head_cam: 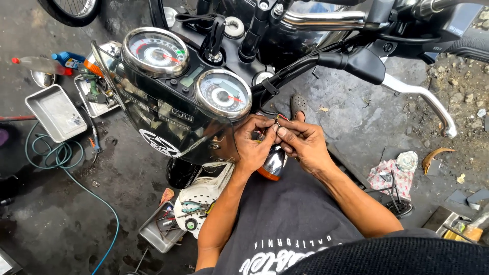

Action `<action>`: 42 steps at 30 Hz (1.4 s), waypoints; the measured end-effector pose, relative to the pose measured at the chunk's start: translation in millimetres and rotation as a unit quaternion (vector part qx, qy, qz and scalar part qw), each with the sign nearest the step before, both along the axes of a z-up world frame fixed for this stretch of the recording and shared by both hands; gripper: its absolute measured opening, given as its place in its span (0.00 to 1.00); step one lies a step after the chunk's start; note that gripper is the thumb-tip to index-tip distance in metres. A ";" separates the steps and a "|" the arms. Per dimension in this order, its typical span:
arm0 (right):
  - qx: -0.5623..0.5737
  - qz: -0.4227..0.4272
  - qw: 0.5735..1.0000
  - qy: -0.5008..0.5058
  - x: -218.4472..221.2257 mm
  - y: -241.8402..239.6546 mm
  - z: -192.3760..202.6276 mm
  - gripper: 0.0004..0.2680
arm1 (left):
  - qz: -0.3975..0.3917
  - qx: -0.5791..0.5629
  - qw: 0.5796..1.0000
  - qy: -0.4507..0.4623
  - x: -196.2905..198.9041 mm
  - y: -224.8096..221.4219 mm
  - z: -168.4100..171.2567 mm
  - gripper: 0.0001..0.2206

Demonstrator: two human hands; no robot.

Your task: Repairing and testing the electrical wiring of a motorcycle's front indicators and headlight

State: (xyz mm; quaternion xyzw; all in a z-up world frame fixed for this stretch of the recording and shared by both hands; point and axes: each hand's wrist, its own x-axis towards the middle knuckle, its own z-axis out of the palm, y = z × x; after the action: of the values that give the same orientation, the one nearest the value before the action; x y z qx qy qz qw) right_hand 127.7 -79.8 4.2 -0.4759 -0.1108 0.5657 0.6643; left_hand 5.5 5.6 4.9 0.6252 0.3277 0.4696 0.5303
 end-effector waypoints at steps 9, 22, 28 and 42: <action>-0.024 0.013 0.999 0.026 4.4 1.9 -5.3 0.09 | -0.013 0.028 0.999 0.035 -4.5 2.3 2.4 0.04; -0.014 0.033 0.999 0.028 6.3 -1.9 -10.1 0.11 | -0.010 -0.131 0.990 -0.053 -5.4 -11.1 -44.2 0.05; -0.013 0.018 0.999 0.025 3.4 -3.2 -11.7 0.11 | -0.020 -0.141 0.986 -0.081 -6.6 -10.2 -38.7 0.05; -0.027 0.010 0.999 0.024 3.0 -2.8 -10.5 0.08 | 0.011 -0.088 0.996 -0.023 -1.3 -7.2 -18.4 0.06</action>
State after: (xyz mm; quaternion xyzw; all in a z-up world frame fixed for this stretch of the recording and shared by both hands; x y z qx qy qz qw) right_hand 130.7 -82.6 -6.3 -0.4787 -0.0844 0.5866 0.6478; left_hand 4.3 -1.6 -13.5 0.5611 0.3625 0.4591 0.5856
